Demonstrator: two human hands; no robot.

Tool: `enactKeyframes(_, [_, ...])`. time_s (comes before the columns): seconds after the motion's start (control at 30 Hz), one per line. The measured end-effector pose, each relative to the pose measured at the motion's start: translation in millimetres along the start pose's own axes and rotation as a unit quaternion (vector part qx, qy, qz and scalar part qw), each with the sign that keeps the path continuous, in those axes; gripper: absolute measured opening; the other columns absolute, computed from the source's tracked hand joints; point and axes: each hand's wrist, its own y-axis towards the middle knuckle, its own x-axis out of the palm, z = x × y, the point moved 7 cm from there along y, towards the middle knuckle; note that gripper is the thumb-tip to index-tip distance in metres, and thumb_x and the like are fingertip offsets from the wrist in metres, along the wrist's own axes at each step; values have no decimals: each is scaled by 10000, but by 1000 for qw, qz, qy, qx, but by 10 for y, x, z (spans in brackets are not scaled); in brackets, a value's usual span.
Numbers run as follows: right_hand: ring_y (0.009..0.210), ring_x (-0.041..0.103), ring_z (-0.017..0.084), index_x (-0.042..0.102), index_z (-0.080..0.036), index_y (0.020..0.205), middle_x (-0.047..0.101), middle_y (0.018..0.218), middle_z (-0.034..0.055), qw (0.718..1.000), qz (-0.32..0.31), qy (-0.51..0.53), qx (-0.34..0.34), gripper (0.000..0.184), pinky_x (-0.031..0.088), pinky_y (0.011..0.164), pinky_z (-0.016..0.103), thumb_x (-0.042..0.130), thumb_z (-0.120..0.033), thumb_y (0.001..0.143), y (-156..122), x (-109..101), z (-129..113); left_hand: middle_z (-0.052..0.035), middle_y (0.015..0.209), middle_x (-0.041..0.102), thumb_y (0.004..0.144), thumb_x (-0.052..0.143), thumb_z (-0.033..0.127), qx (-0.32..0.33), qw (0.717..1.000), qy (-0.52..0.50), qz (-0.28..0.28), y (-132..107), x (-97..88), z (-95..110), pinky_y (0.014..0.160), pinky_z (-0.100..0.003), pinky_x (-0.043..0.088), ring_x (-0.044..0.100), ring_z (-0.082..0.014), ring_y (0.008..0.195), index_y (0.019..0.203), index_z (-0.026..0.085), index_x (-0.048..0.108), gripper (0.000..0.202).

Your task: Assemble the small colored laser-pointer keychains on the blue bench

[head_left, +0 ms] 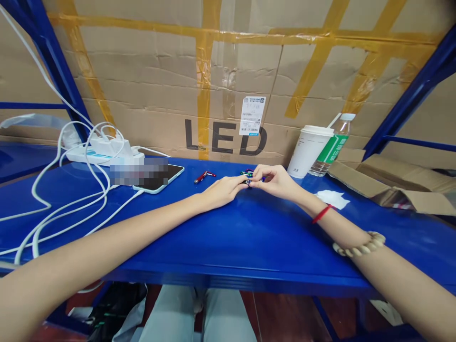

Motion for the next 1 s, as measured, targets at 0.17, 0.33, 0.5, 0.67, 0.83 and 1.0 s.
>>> enactKeyframes(0.17, [620, 505, 116, 551, -149, 579, 549, 660, 27, 1000, 19, -18, 2, 327, 402, 550, 242, 592, -463, 661, -6, -17, -60, -32, 1086, 566, 876, 300, 282, 11, 999, 4, 43, -13, -65, 45, 816, -274, 408, 542, -171, 956, 1093, 205, 469, 285])
enactKeyframes(0.33, [585, 495, 111, 554, -150, 591, 545, 625, 23, 999, 44, -22, 18, 328, 396, 515, 236, 589, -469, 660, 1, -24, -66, -28, 1034, 583, 879, 295, 273, 2, 998, 12, 64, -17, -89, 44, 810, -271, 412, 551, -160, 927, 1038, 194, 488, 262])
enactKeyframes(0.5, [570, 493, 109, 559, -148, 593, 550, 613, 24, 998, 50, -29, 28, 326, 390, 498, 230, 593, -465, 659, -2, -13, -36, -35, 1033, 586, 880, 298, 284, -8, 998, 24, 65, -17, -82, 21, 813, -279, 415, 551, -163, 936, 1045, 188, 481, 265])
enactKeyframes(0.67, [533, 477, 97, 568, -137, 605, 544, 611, 22, 998, 55, -21, 30, 333, 394, 499, 235, 612, -466, 638, 1, -8, -5, -31, 1053, 584, 881, 295, 301, -13, 998, 34, 60, -11, -82, 9, 823, -287, 416, 549, -165, 954, 1057, 193, 481, 278])
enactKeyframes(0.83, [487, 451, 80, 580, -123, 601, 535, 599, 20, 998, 46, -7, 45, 351, 374, 467, 230, 629, -470, 612, 3, 7, 30, -29, 1072, 581, 881, 285, 326, -21, 998, 42, 51, -8, -68, -20, 829, -291, 418, 548, -167, 965, 1076, 204, 478, 301])
enactKeyframes(1.0, [468, 447, 74, 586, -117, 600, 543, 596, 23, 996, 27, 26, 75, 355, 360, 432, 217, 637, -468, 600, -10, 33, 74, -18, 1109, 567, 879, 290, 325, -17, 998, 43, 41, -3, -46, -29, 839, -289, 414, 540, -164, 984, 1098, 221, 478, 307])
